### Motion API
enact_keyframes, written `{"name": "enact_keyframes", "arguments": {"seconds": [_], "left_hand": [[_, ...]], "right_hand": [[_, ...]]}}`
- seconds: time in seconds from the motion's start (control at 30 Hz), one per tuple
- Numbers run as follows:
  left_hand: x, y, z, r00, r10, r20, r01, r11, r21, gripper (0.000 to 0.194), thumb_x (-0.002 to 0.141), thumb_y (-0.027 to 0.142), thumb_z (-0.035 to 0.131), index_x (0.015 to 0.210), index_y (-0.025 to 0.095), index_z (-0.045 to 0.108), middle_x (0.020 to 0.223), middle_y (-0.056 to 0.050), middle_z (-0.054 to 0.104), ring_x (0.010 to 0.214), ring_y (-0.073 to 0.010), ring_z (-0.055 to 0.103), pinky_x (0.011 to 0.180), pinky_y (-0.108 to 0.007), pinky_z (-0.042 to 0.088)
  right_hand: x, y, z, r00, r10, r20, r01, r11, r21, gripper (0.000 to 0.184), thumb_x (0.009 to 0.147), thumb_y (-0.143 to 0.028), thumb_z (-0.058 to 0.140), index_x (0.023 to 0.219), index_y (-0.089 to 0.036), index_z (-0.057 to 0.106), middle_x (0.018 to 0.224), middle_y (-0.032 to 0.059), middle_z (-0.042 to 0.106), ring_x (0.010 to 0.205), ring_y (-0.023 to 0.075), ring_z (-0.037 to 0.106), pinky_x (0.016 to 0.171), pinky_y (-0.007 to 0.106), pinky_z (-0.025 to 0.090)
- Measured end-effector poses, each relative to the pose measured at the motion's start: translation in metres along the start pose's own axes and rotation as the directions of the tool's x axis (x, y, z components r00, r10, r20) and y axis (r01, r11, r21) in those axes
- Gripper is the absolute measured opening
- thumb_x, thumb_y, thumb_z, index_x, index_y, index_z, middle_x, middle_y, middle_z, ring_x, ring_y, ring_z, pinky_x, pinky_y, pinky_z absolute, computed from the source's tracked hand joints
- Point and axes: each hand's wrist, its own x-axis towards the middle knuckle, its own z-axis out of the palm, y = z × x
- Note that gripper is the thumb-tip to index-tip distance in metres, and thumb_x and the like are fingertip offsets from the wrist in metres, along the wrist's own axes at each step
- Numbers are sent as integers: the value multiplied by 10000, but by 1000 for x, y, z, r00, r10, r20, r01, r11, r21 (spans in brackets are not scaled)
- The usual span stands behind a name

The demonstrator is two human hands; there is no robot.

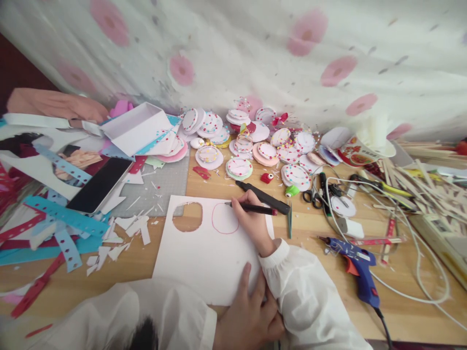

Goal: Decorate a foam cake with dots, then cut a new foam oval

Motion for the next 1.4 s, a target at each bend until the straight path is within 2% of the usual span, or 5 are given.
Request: {"name": "enact_keyframes", "arguments": {"seconds": [0.3,0.7,1.0,1.13,1.4], "left_hand": [[-2,0,-1,998,29,58,-28,999,-24,216,931,345,462,1015,266,645,1051,-24,668,1094,-377,590,1007,-787,9],[-3,1,2,998,33,47,-34,999,24,206,917,370,489,1031,261,622,1067,-22,669,1103,-360,584,1025,-767,121],[0,-1,0,1000,19,-7,-19,1000,21,184,911,356,498,962,248,639,992,-13,683,1065,-368,606,1022,-775,59],[-1,-2,-1,1000,25,-1,-24,999,21,192,917,367,492,986,249,626,1030,-19,679,1072,-348,605,1033,-762,91],[1,-4,-4,998,53,36,-54,998,15,202,922,358,479,992,255,637,1042,-27,676,1077,-364,601,1011,-777,65]], "right_hand": [[-1,2,-2,999,-48,16,49,998,-38,263,820,-344,599,661,-219,430,612,-49,434,575,121,398,554,265,334],[0,5,-5,998,-43,-36,39,995,-89,263,802,-317,579,640,-223,394,600,-48,414,569,120,383,549,268,322],[0,5,-5,995,-67,-80,62,996,-69,246,771,-252,566,621,-222,374,580,-61,384,555,113,370,550,263,315],[0,4,-5,994,-46,-98,40,997,-64,239,767,-237,555,623,-227,365,582,-58,390,559,118,371,555,266,323],[0,6,-7,992,-31,-124,22,997,-74,238,761,-238,543,617,-233,353,583,-49,388,569,130,368,557,271,324]]}}
